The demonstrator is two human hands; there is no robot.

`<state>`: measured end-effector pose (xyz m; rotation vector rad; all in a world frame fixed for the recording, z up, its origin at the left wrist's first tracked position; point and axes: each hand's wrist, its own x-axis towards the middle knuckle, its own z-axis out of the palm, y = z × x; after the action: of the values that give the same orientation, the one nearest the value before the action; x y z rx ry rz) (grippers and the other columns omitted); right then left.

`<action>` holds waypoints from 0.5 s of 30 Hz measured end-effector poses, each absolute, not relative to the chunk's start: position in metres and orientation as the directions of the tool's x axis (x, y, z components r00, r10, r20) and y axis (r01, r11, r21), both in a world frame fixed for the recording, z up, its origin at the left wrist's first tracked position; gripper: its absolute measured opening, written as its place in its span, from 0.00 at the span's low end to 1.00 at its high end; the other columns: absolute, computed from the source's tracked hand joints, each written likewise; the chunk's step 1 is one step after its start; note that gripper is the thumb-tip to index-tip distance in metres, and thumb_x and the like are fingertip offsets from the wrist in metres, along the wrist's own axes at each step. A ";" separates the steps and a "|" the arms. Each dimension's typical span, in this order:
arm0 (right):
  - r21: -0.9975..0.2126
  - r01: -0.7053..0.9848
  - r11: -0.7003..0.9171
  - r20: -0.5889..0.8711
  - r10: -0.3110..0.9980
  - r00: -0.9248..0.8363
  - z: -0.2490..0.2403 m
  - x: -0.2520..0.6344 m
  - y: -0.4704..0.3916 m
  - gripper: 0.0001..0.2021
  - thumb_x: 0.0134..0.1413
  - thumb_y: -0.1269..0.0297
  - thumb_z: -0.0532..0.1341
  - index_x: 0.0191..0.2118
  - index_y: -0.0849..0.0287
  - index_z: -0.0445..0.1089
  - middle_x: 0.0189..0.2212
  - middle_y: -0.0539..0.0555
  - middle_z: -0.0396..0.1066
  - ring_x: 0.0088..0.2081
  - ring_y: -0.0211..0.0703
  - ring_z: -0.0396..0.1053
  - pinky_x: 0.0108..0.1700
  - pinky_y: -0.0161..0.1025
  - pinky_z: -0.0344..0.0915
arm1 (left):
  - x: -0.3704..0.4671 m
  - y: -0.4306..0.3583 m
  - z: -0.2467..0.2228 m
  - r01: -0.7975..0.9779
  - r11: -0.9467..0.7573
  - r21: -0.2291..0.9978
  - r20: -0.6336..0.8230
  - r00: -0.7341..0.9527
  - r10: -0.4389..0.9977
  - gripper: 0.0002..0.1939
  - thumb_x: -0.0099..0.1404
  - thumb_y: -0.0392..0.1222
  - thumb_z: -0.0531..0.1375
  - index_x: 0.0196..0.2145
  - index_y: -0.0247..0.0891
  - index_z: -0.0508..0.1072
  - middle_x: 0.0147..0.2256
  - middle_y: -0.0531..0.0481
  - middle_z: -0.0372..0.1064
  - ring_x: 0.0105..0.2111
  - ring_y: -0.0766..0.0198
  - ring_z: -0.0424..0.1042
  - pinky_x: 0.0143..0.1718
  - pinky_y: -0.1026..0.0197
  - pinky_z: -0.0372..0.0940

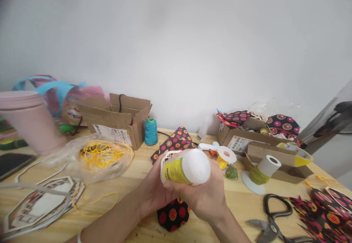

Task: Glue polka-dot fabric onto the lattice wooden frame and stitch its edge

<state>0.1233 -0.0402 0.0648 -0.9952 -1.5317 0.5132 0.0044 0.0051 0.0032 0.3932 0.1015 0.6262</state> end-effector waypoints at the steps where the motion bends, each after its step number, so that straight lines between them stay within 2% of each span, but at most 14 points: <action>1: -0.795 0.276 0.541 0.572 0.819 0.040 0.064 0.123 -0.040 0.16 0.32 0.68 0.67 0.33 0.59 0.69 0.28 0.52 0.73 0.28 0.46 0.71 0.29 0.38 0.72 | 0.004 0.005 0.003 -0.550 0.741 0.386 0.018 0.808 0.590 0.30 0.60 0.58 0.44 0.47 0.30 0.66 0.36 0.42 0.73 0.36 0.57 0.70 0.39 0.59 0.60; 6: -0.761 0.304 0.573 0.599 0.801 -0.008 0.064 0.125 -0.039 0.16 0.28 0.70 0.69 0.32 0.58 0.70 0.27 0.51 0.72 0.28 0.45 0.71 0.29 0.36 0.71 | 0.005 0.006 0.003 -0.562 0.738 0.373 0.066 0.809 0.583 0.31 0.60 0.58 0.43 0.47 0.29 0.66 0.34 0.42 0.74 0.33 0.58 0.71 0.35 0.62 0.60; 10: -0.755 0.318 0.573 0.606 0.795 0.004 0.066 0.126 -0.039 0.17 0.29 0.68 0.69 0.33 0.58 0.70 0.28 0.51 0.72 0.29 0.45 0.71 0.30 0.37 0.70 | 0.004 0.006 0.003 -0.570 0.736 0.366 0.061 0.804 0.592 0.31 0.61 0.58 0.43 0.47 0.29 0.65 0.34 0.42 0.73 0.33 0.59 0.70 0.34 0.62 0.60; 15: -0.696 0.399 0.597 0.620 0.780 -0.085 0.071 0.127 -0.040 0.13 0.27 0.64 0.70 0.26 0.59 0.70 0.23 0.51 0.72 0.28 0.47 0.70 0.25 0.36 0.69 | 0.004 0.007 0.002 -0.579 0.708 0.403 0.064 0.790 0.610 0.33 0.60 0.59 0.42 0.47 0.28 0.66 0.31 0.42 0.73 0.31 0.59 0.70 0.32 0.61 0.60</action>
<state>0.1266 -0.0404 0.0711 -0.9812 -1.7013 0.4228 0.0041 0.0073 0.0018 0.4216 0.0755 0.6608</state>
